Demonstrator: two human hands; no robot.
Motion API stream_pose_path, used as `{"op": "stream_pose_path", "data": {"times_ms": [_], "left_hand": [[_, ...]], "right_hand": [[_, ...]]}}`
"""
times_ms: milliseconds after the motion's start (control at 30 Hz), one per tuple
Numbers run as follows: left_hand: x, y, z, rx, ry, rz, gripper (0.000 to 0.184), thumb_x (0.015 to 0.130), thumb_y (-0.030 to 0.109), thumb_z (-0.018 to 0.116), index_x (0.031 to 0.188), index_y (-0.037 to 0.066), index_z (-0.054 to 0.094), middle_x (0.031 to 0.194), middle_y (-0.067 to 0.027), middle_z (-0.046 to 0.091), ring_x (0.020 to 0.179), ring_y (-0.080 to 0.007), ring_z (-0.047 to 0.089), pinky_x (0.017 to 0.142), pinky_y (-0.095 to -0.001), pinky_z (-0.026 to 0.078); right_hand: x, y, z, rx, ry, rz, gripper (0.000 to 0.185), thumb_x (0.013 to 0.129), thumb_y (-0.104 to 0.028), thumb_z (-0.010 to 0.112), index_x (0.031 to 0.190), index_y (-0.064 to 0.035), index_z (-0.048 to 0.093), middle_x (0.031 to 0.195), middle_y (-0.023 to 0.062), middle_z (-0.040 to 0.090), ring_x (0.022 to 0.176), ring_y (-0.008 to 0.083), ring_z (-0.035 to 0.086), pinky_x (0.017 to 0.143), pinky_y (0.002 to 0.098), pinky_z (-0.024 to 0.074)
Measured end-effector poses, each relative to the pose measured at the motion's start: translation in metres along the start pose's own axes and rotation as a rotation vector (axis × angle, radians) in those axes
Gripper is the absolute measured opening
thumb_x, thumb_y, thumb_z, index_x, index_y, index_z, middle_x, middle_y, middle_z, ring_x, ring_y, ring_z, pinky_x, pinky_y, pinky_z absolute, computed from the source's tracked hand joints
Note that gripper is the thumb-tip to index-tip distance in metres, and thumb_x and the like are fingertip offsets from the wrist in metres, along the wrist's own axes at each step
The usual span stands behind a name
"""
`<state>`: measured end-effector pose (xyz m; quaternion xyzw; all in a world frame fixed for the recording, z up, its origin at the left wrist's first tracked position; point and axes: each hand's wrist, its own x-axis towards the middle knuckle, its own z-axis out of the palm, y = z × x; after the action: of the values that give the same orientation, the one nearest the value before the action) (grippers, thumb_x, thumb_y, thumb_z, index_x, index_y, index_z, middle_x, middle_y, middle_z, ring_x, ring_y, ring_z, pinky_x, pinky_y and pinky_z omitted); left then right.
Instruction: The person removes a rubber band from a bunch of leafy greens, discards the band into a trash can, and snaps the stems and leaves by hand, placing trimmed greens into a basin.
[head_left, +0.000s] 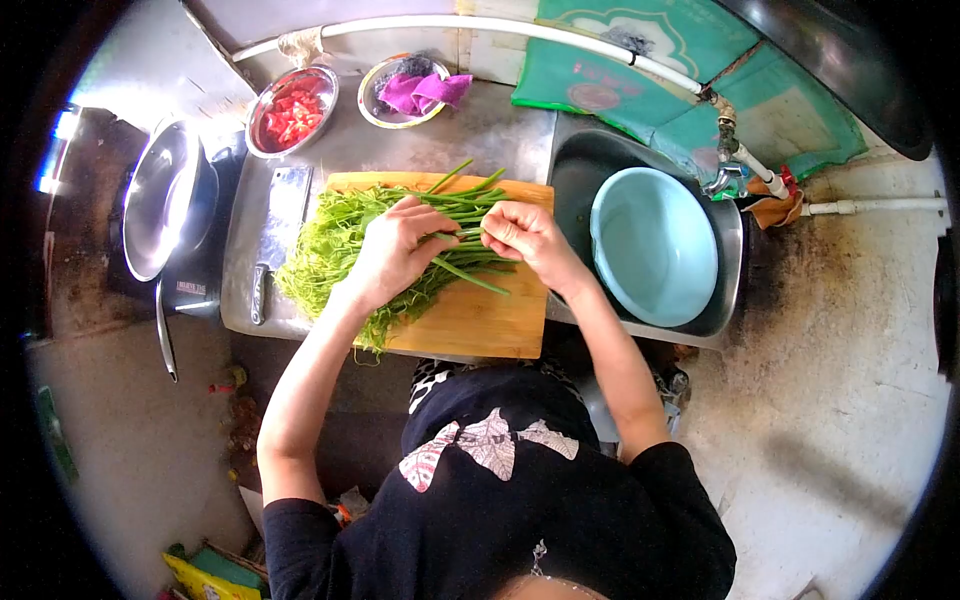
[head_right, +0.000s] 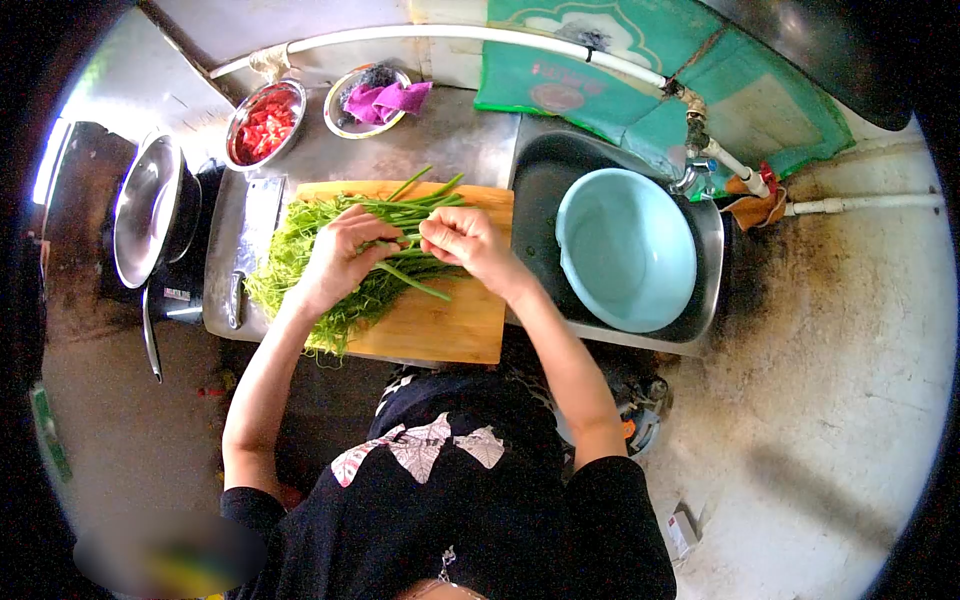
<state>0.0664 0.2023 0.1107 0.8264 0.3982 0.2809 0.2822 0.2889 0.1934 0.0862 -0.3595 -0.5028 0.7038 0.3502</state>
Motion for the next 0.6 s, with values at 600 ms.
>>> {"op": "stream_pose_path", "data": {"times_ms": [600], "left_hand": [[-0.003,0.000,-0.003,-0.082,0.019,0.000,0.022,0.068,-0.001,0.069,0.089,0.001,0.067,0.080,-0.0116,0.065,0.080,-0.0298,0.059,0.073,-0.0378,0.049]], "right_hand": [[0.010,0.014,0.022,0.177,-0.081,-0.026,0.038,0.097,-0.036,0.055,0.072,-0.0079,0.051,0.062,-0.0044,0.040,0.054,0.0036,0.030,0.049,0.0208,0.0227]]}}
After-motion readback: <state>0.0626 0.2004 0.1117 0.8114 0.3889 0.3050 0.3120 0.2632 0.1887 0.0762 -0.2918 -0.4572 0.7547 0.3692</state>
